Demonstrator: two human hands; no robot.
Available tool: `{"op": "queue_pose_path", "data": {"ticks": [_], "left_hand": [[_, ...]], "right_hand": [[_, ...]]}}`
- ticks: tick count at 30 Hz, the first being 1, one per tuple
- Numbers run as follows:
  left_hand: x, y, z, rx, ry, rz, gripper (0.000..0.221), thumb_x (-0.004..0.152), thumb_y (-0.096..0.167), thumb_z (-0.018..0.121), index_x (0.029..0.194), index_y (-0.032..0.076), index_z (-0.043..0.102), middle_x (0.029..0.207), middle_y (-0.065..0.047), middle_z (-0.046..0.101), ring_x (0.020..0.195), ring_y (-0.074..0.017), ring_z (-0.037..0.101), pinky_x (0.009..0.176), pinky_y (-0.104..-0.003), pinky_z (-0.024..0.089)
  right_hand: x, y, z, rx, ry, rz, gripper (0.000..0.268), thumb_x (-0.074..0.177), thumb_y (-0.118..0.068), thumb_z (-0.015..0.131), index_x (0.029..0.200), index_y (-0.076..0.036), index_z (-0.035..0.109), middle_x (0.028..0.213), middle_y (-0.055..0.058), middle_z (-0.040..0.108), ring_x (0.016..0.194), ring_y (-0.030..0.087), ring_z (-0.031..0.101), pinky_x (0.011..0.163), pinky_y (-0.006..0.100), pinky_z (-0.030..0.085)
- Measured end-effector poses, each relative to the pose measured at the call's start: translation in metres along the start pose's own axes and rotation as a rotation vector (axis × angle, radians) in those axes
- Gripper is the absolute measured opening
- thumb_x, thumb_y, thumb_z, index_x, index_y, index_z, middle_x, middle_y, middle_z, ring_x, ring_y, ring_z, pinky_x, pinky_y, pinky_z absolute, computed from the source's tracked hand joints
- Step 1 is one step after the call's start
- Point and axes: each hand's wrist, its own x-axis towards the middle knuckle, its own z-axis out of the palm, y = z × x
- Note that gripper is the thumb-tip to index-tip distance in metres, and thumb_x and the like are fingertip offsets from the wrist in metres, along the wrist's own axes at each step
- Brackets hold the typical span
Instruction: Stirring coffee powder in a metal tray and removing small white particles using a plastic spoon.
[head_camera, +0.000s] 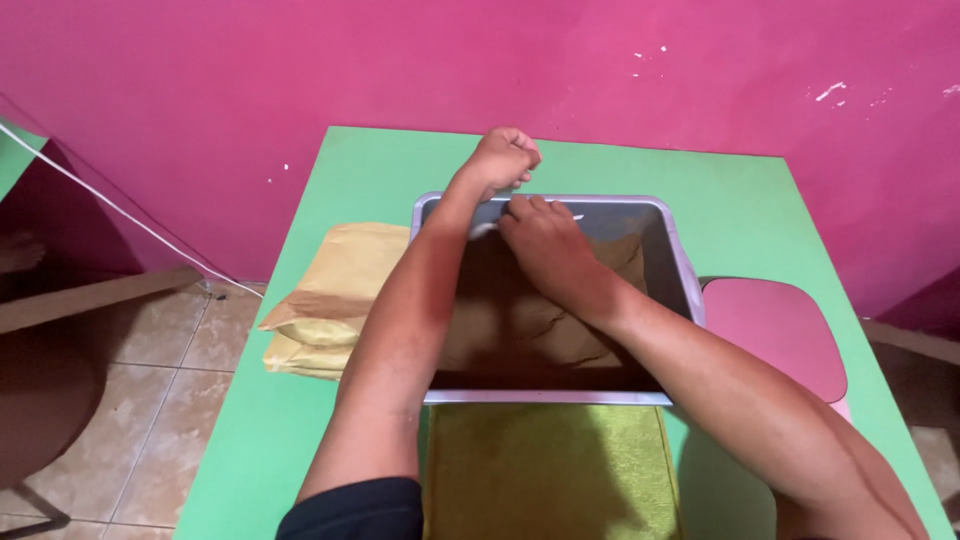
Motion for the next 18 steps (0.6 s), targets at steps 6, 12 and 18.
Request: {"op": "queue_pose_path", "data": {"ticks": [6,12,18], "left_hand": [[0.000,0.000,-0.004,-0.064,0.024,0.031,0.024,0.078,0.009,0.068,0.100,0.000,0.069,0.079,-0.009,0.071,0.058,-0.0129,0.068,0.049,-0.022,0.058],[0.024,-0.023,0.001,-0.005,0.103,0.108,0.021,0.077,0.014,0.070,0.095,0.004,0.074,0.080,-0.010,0.076,0.059,-0.0164,0.073,0.053,-0.028,0.056],[-0.029,0.025,-0.011,0.255,0.122,0.067,0.019,0.077,0.028,0.071,0.094,0.021,0.077,0.091,0.003,0.080,0.091,-0.0183,0.077,0.081,-0.033,0.060]], "right_hand": [[0.009,-0.017,-0.019,0.289,-0.408,0.069,0.018,0.100,-0.012,0.051,0.098,-0.013,0.069,0.103,0.003,0.059,0.094,0.026,0.068,0.080,0.041,0.059],[0.022,-0.016,-0.013,0.325,-0.391,0.047,0.014,0.099,-0.013,0.055,0.101,-0.010,0.068,0.103,0.005,0.059,0.098,0.030,0.069,0.080,0.044,0.060],[0.031,-0.016,-0.015,0.235,-0.575,0.065,0.018,0.098,-0.018,0.058,0.109,-0.019,0.072,0.107,-0.002,0.063,0.106,0.021,0.070,0.088,0.036,0.059]]}}
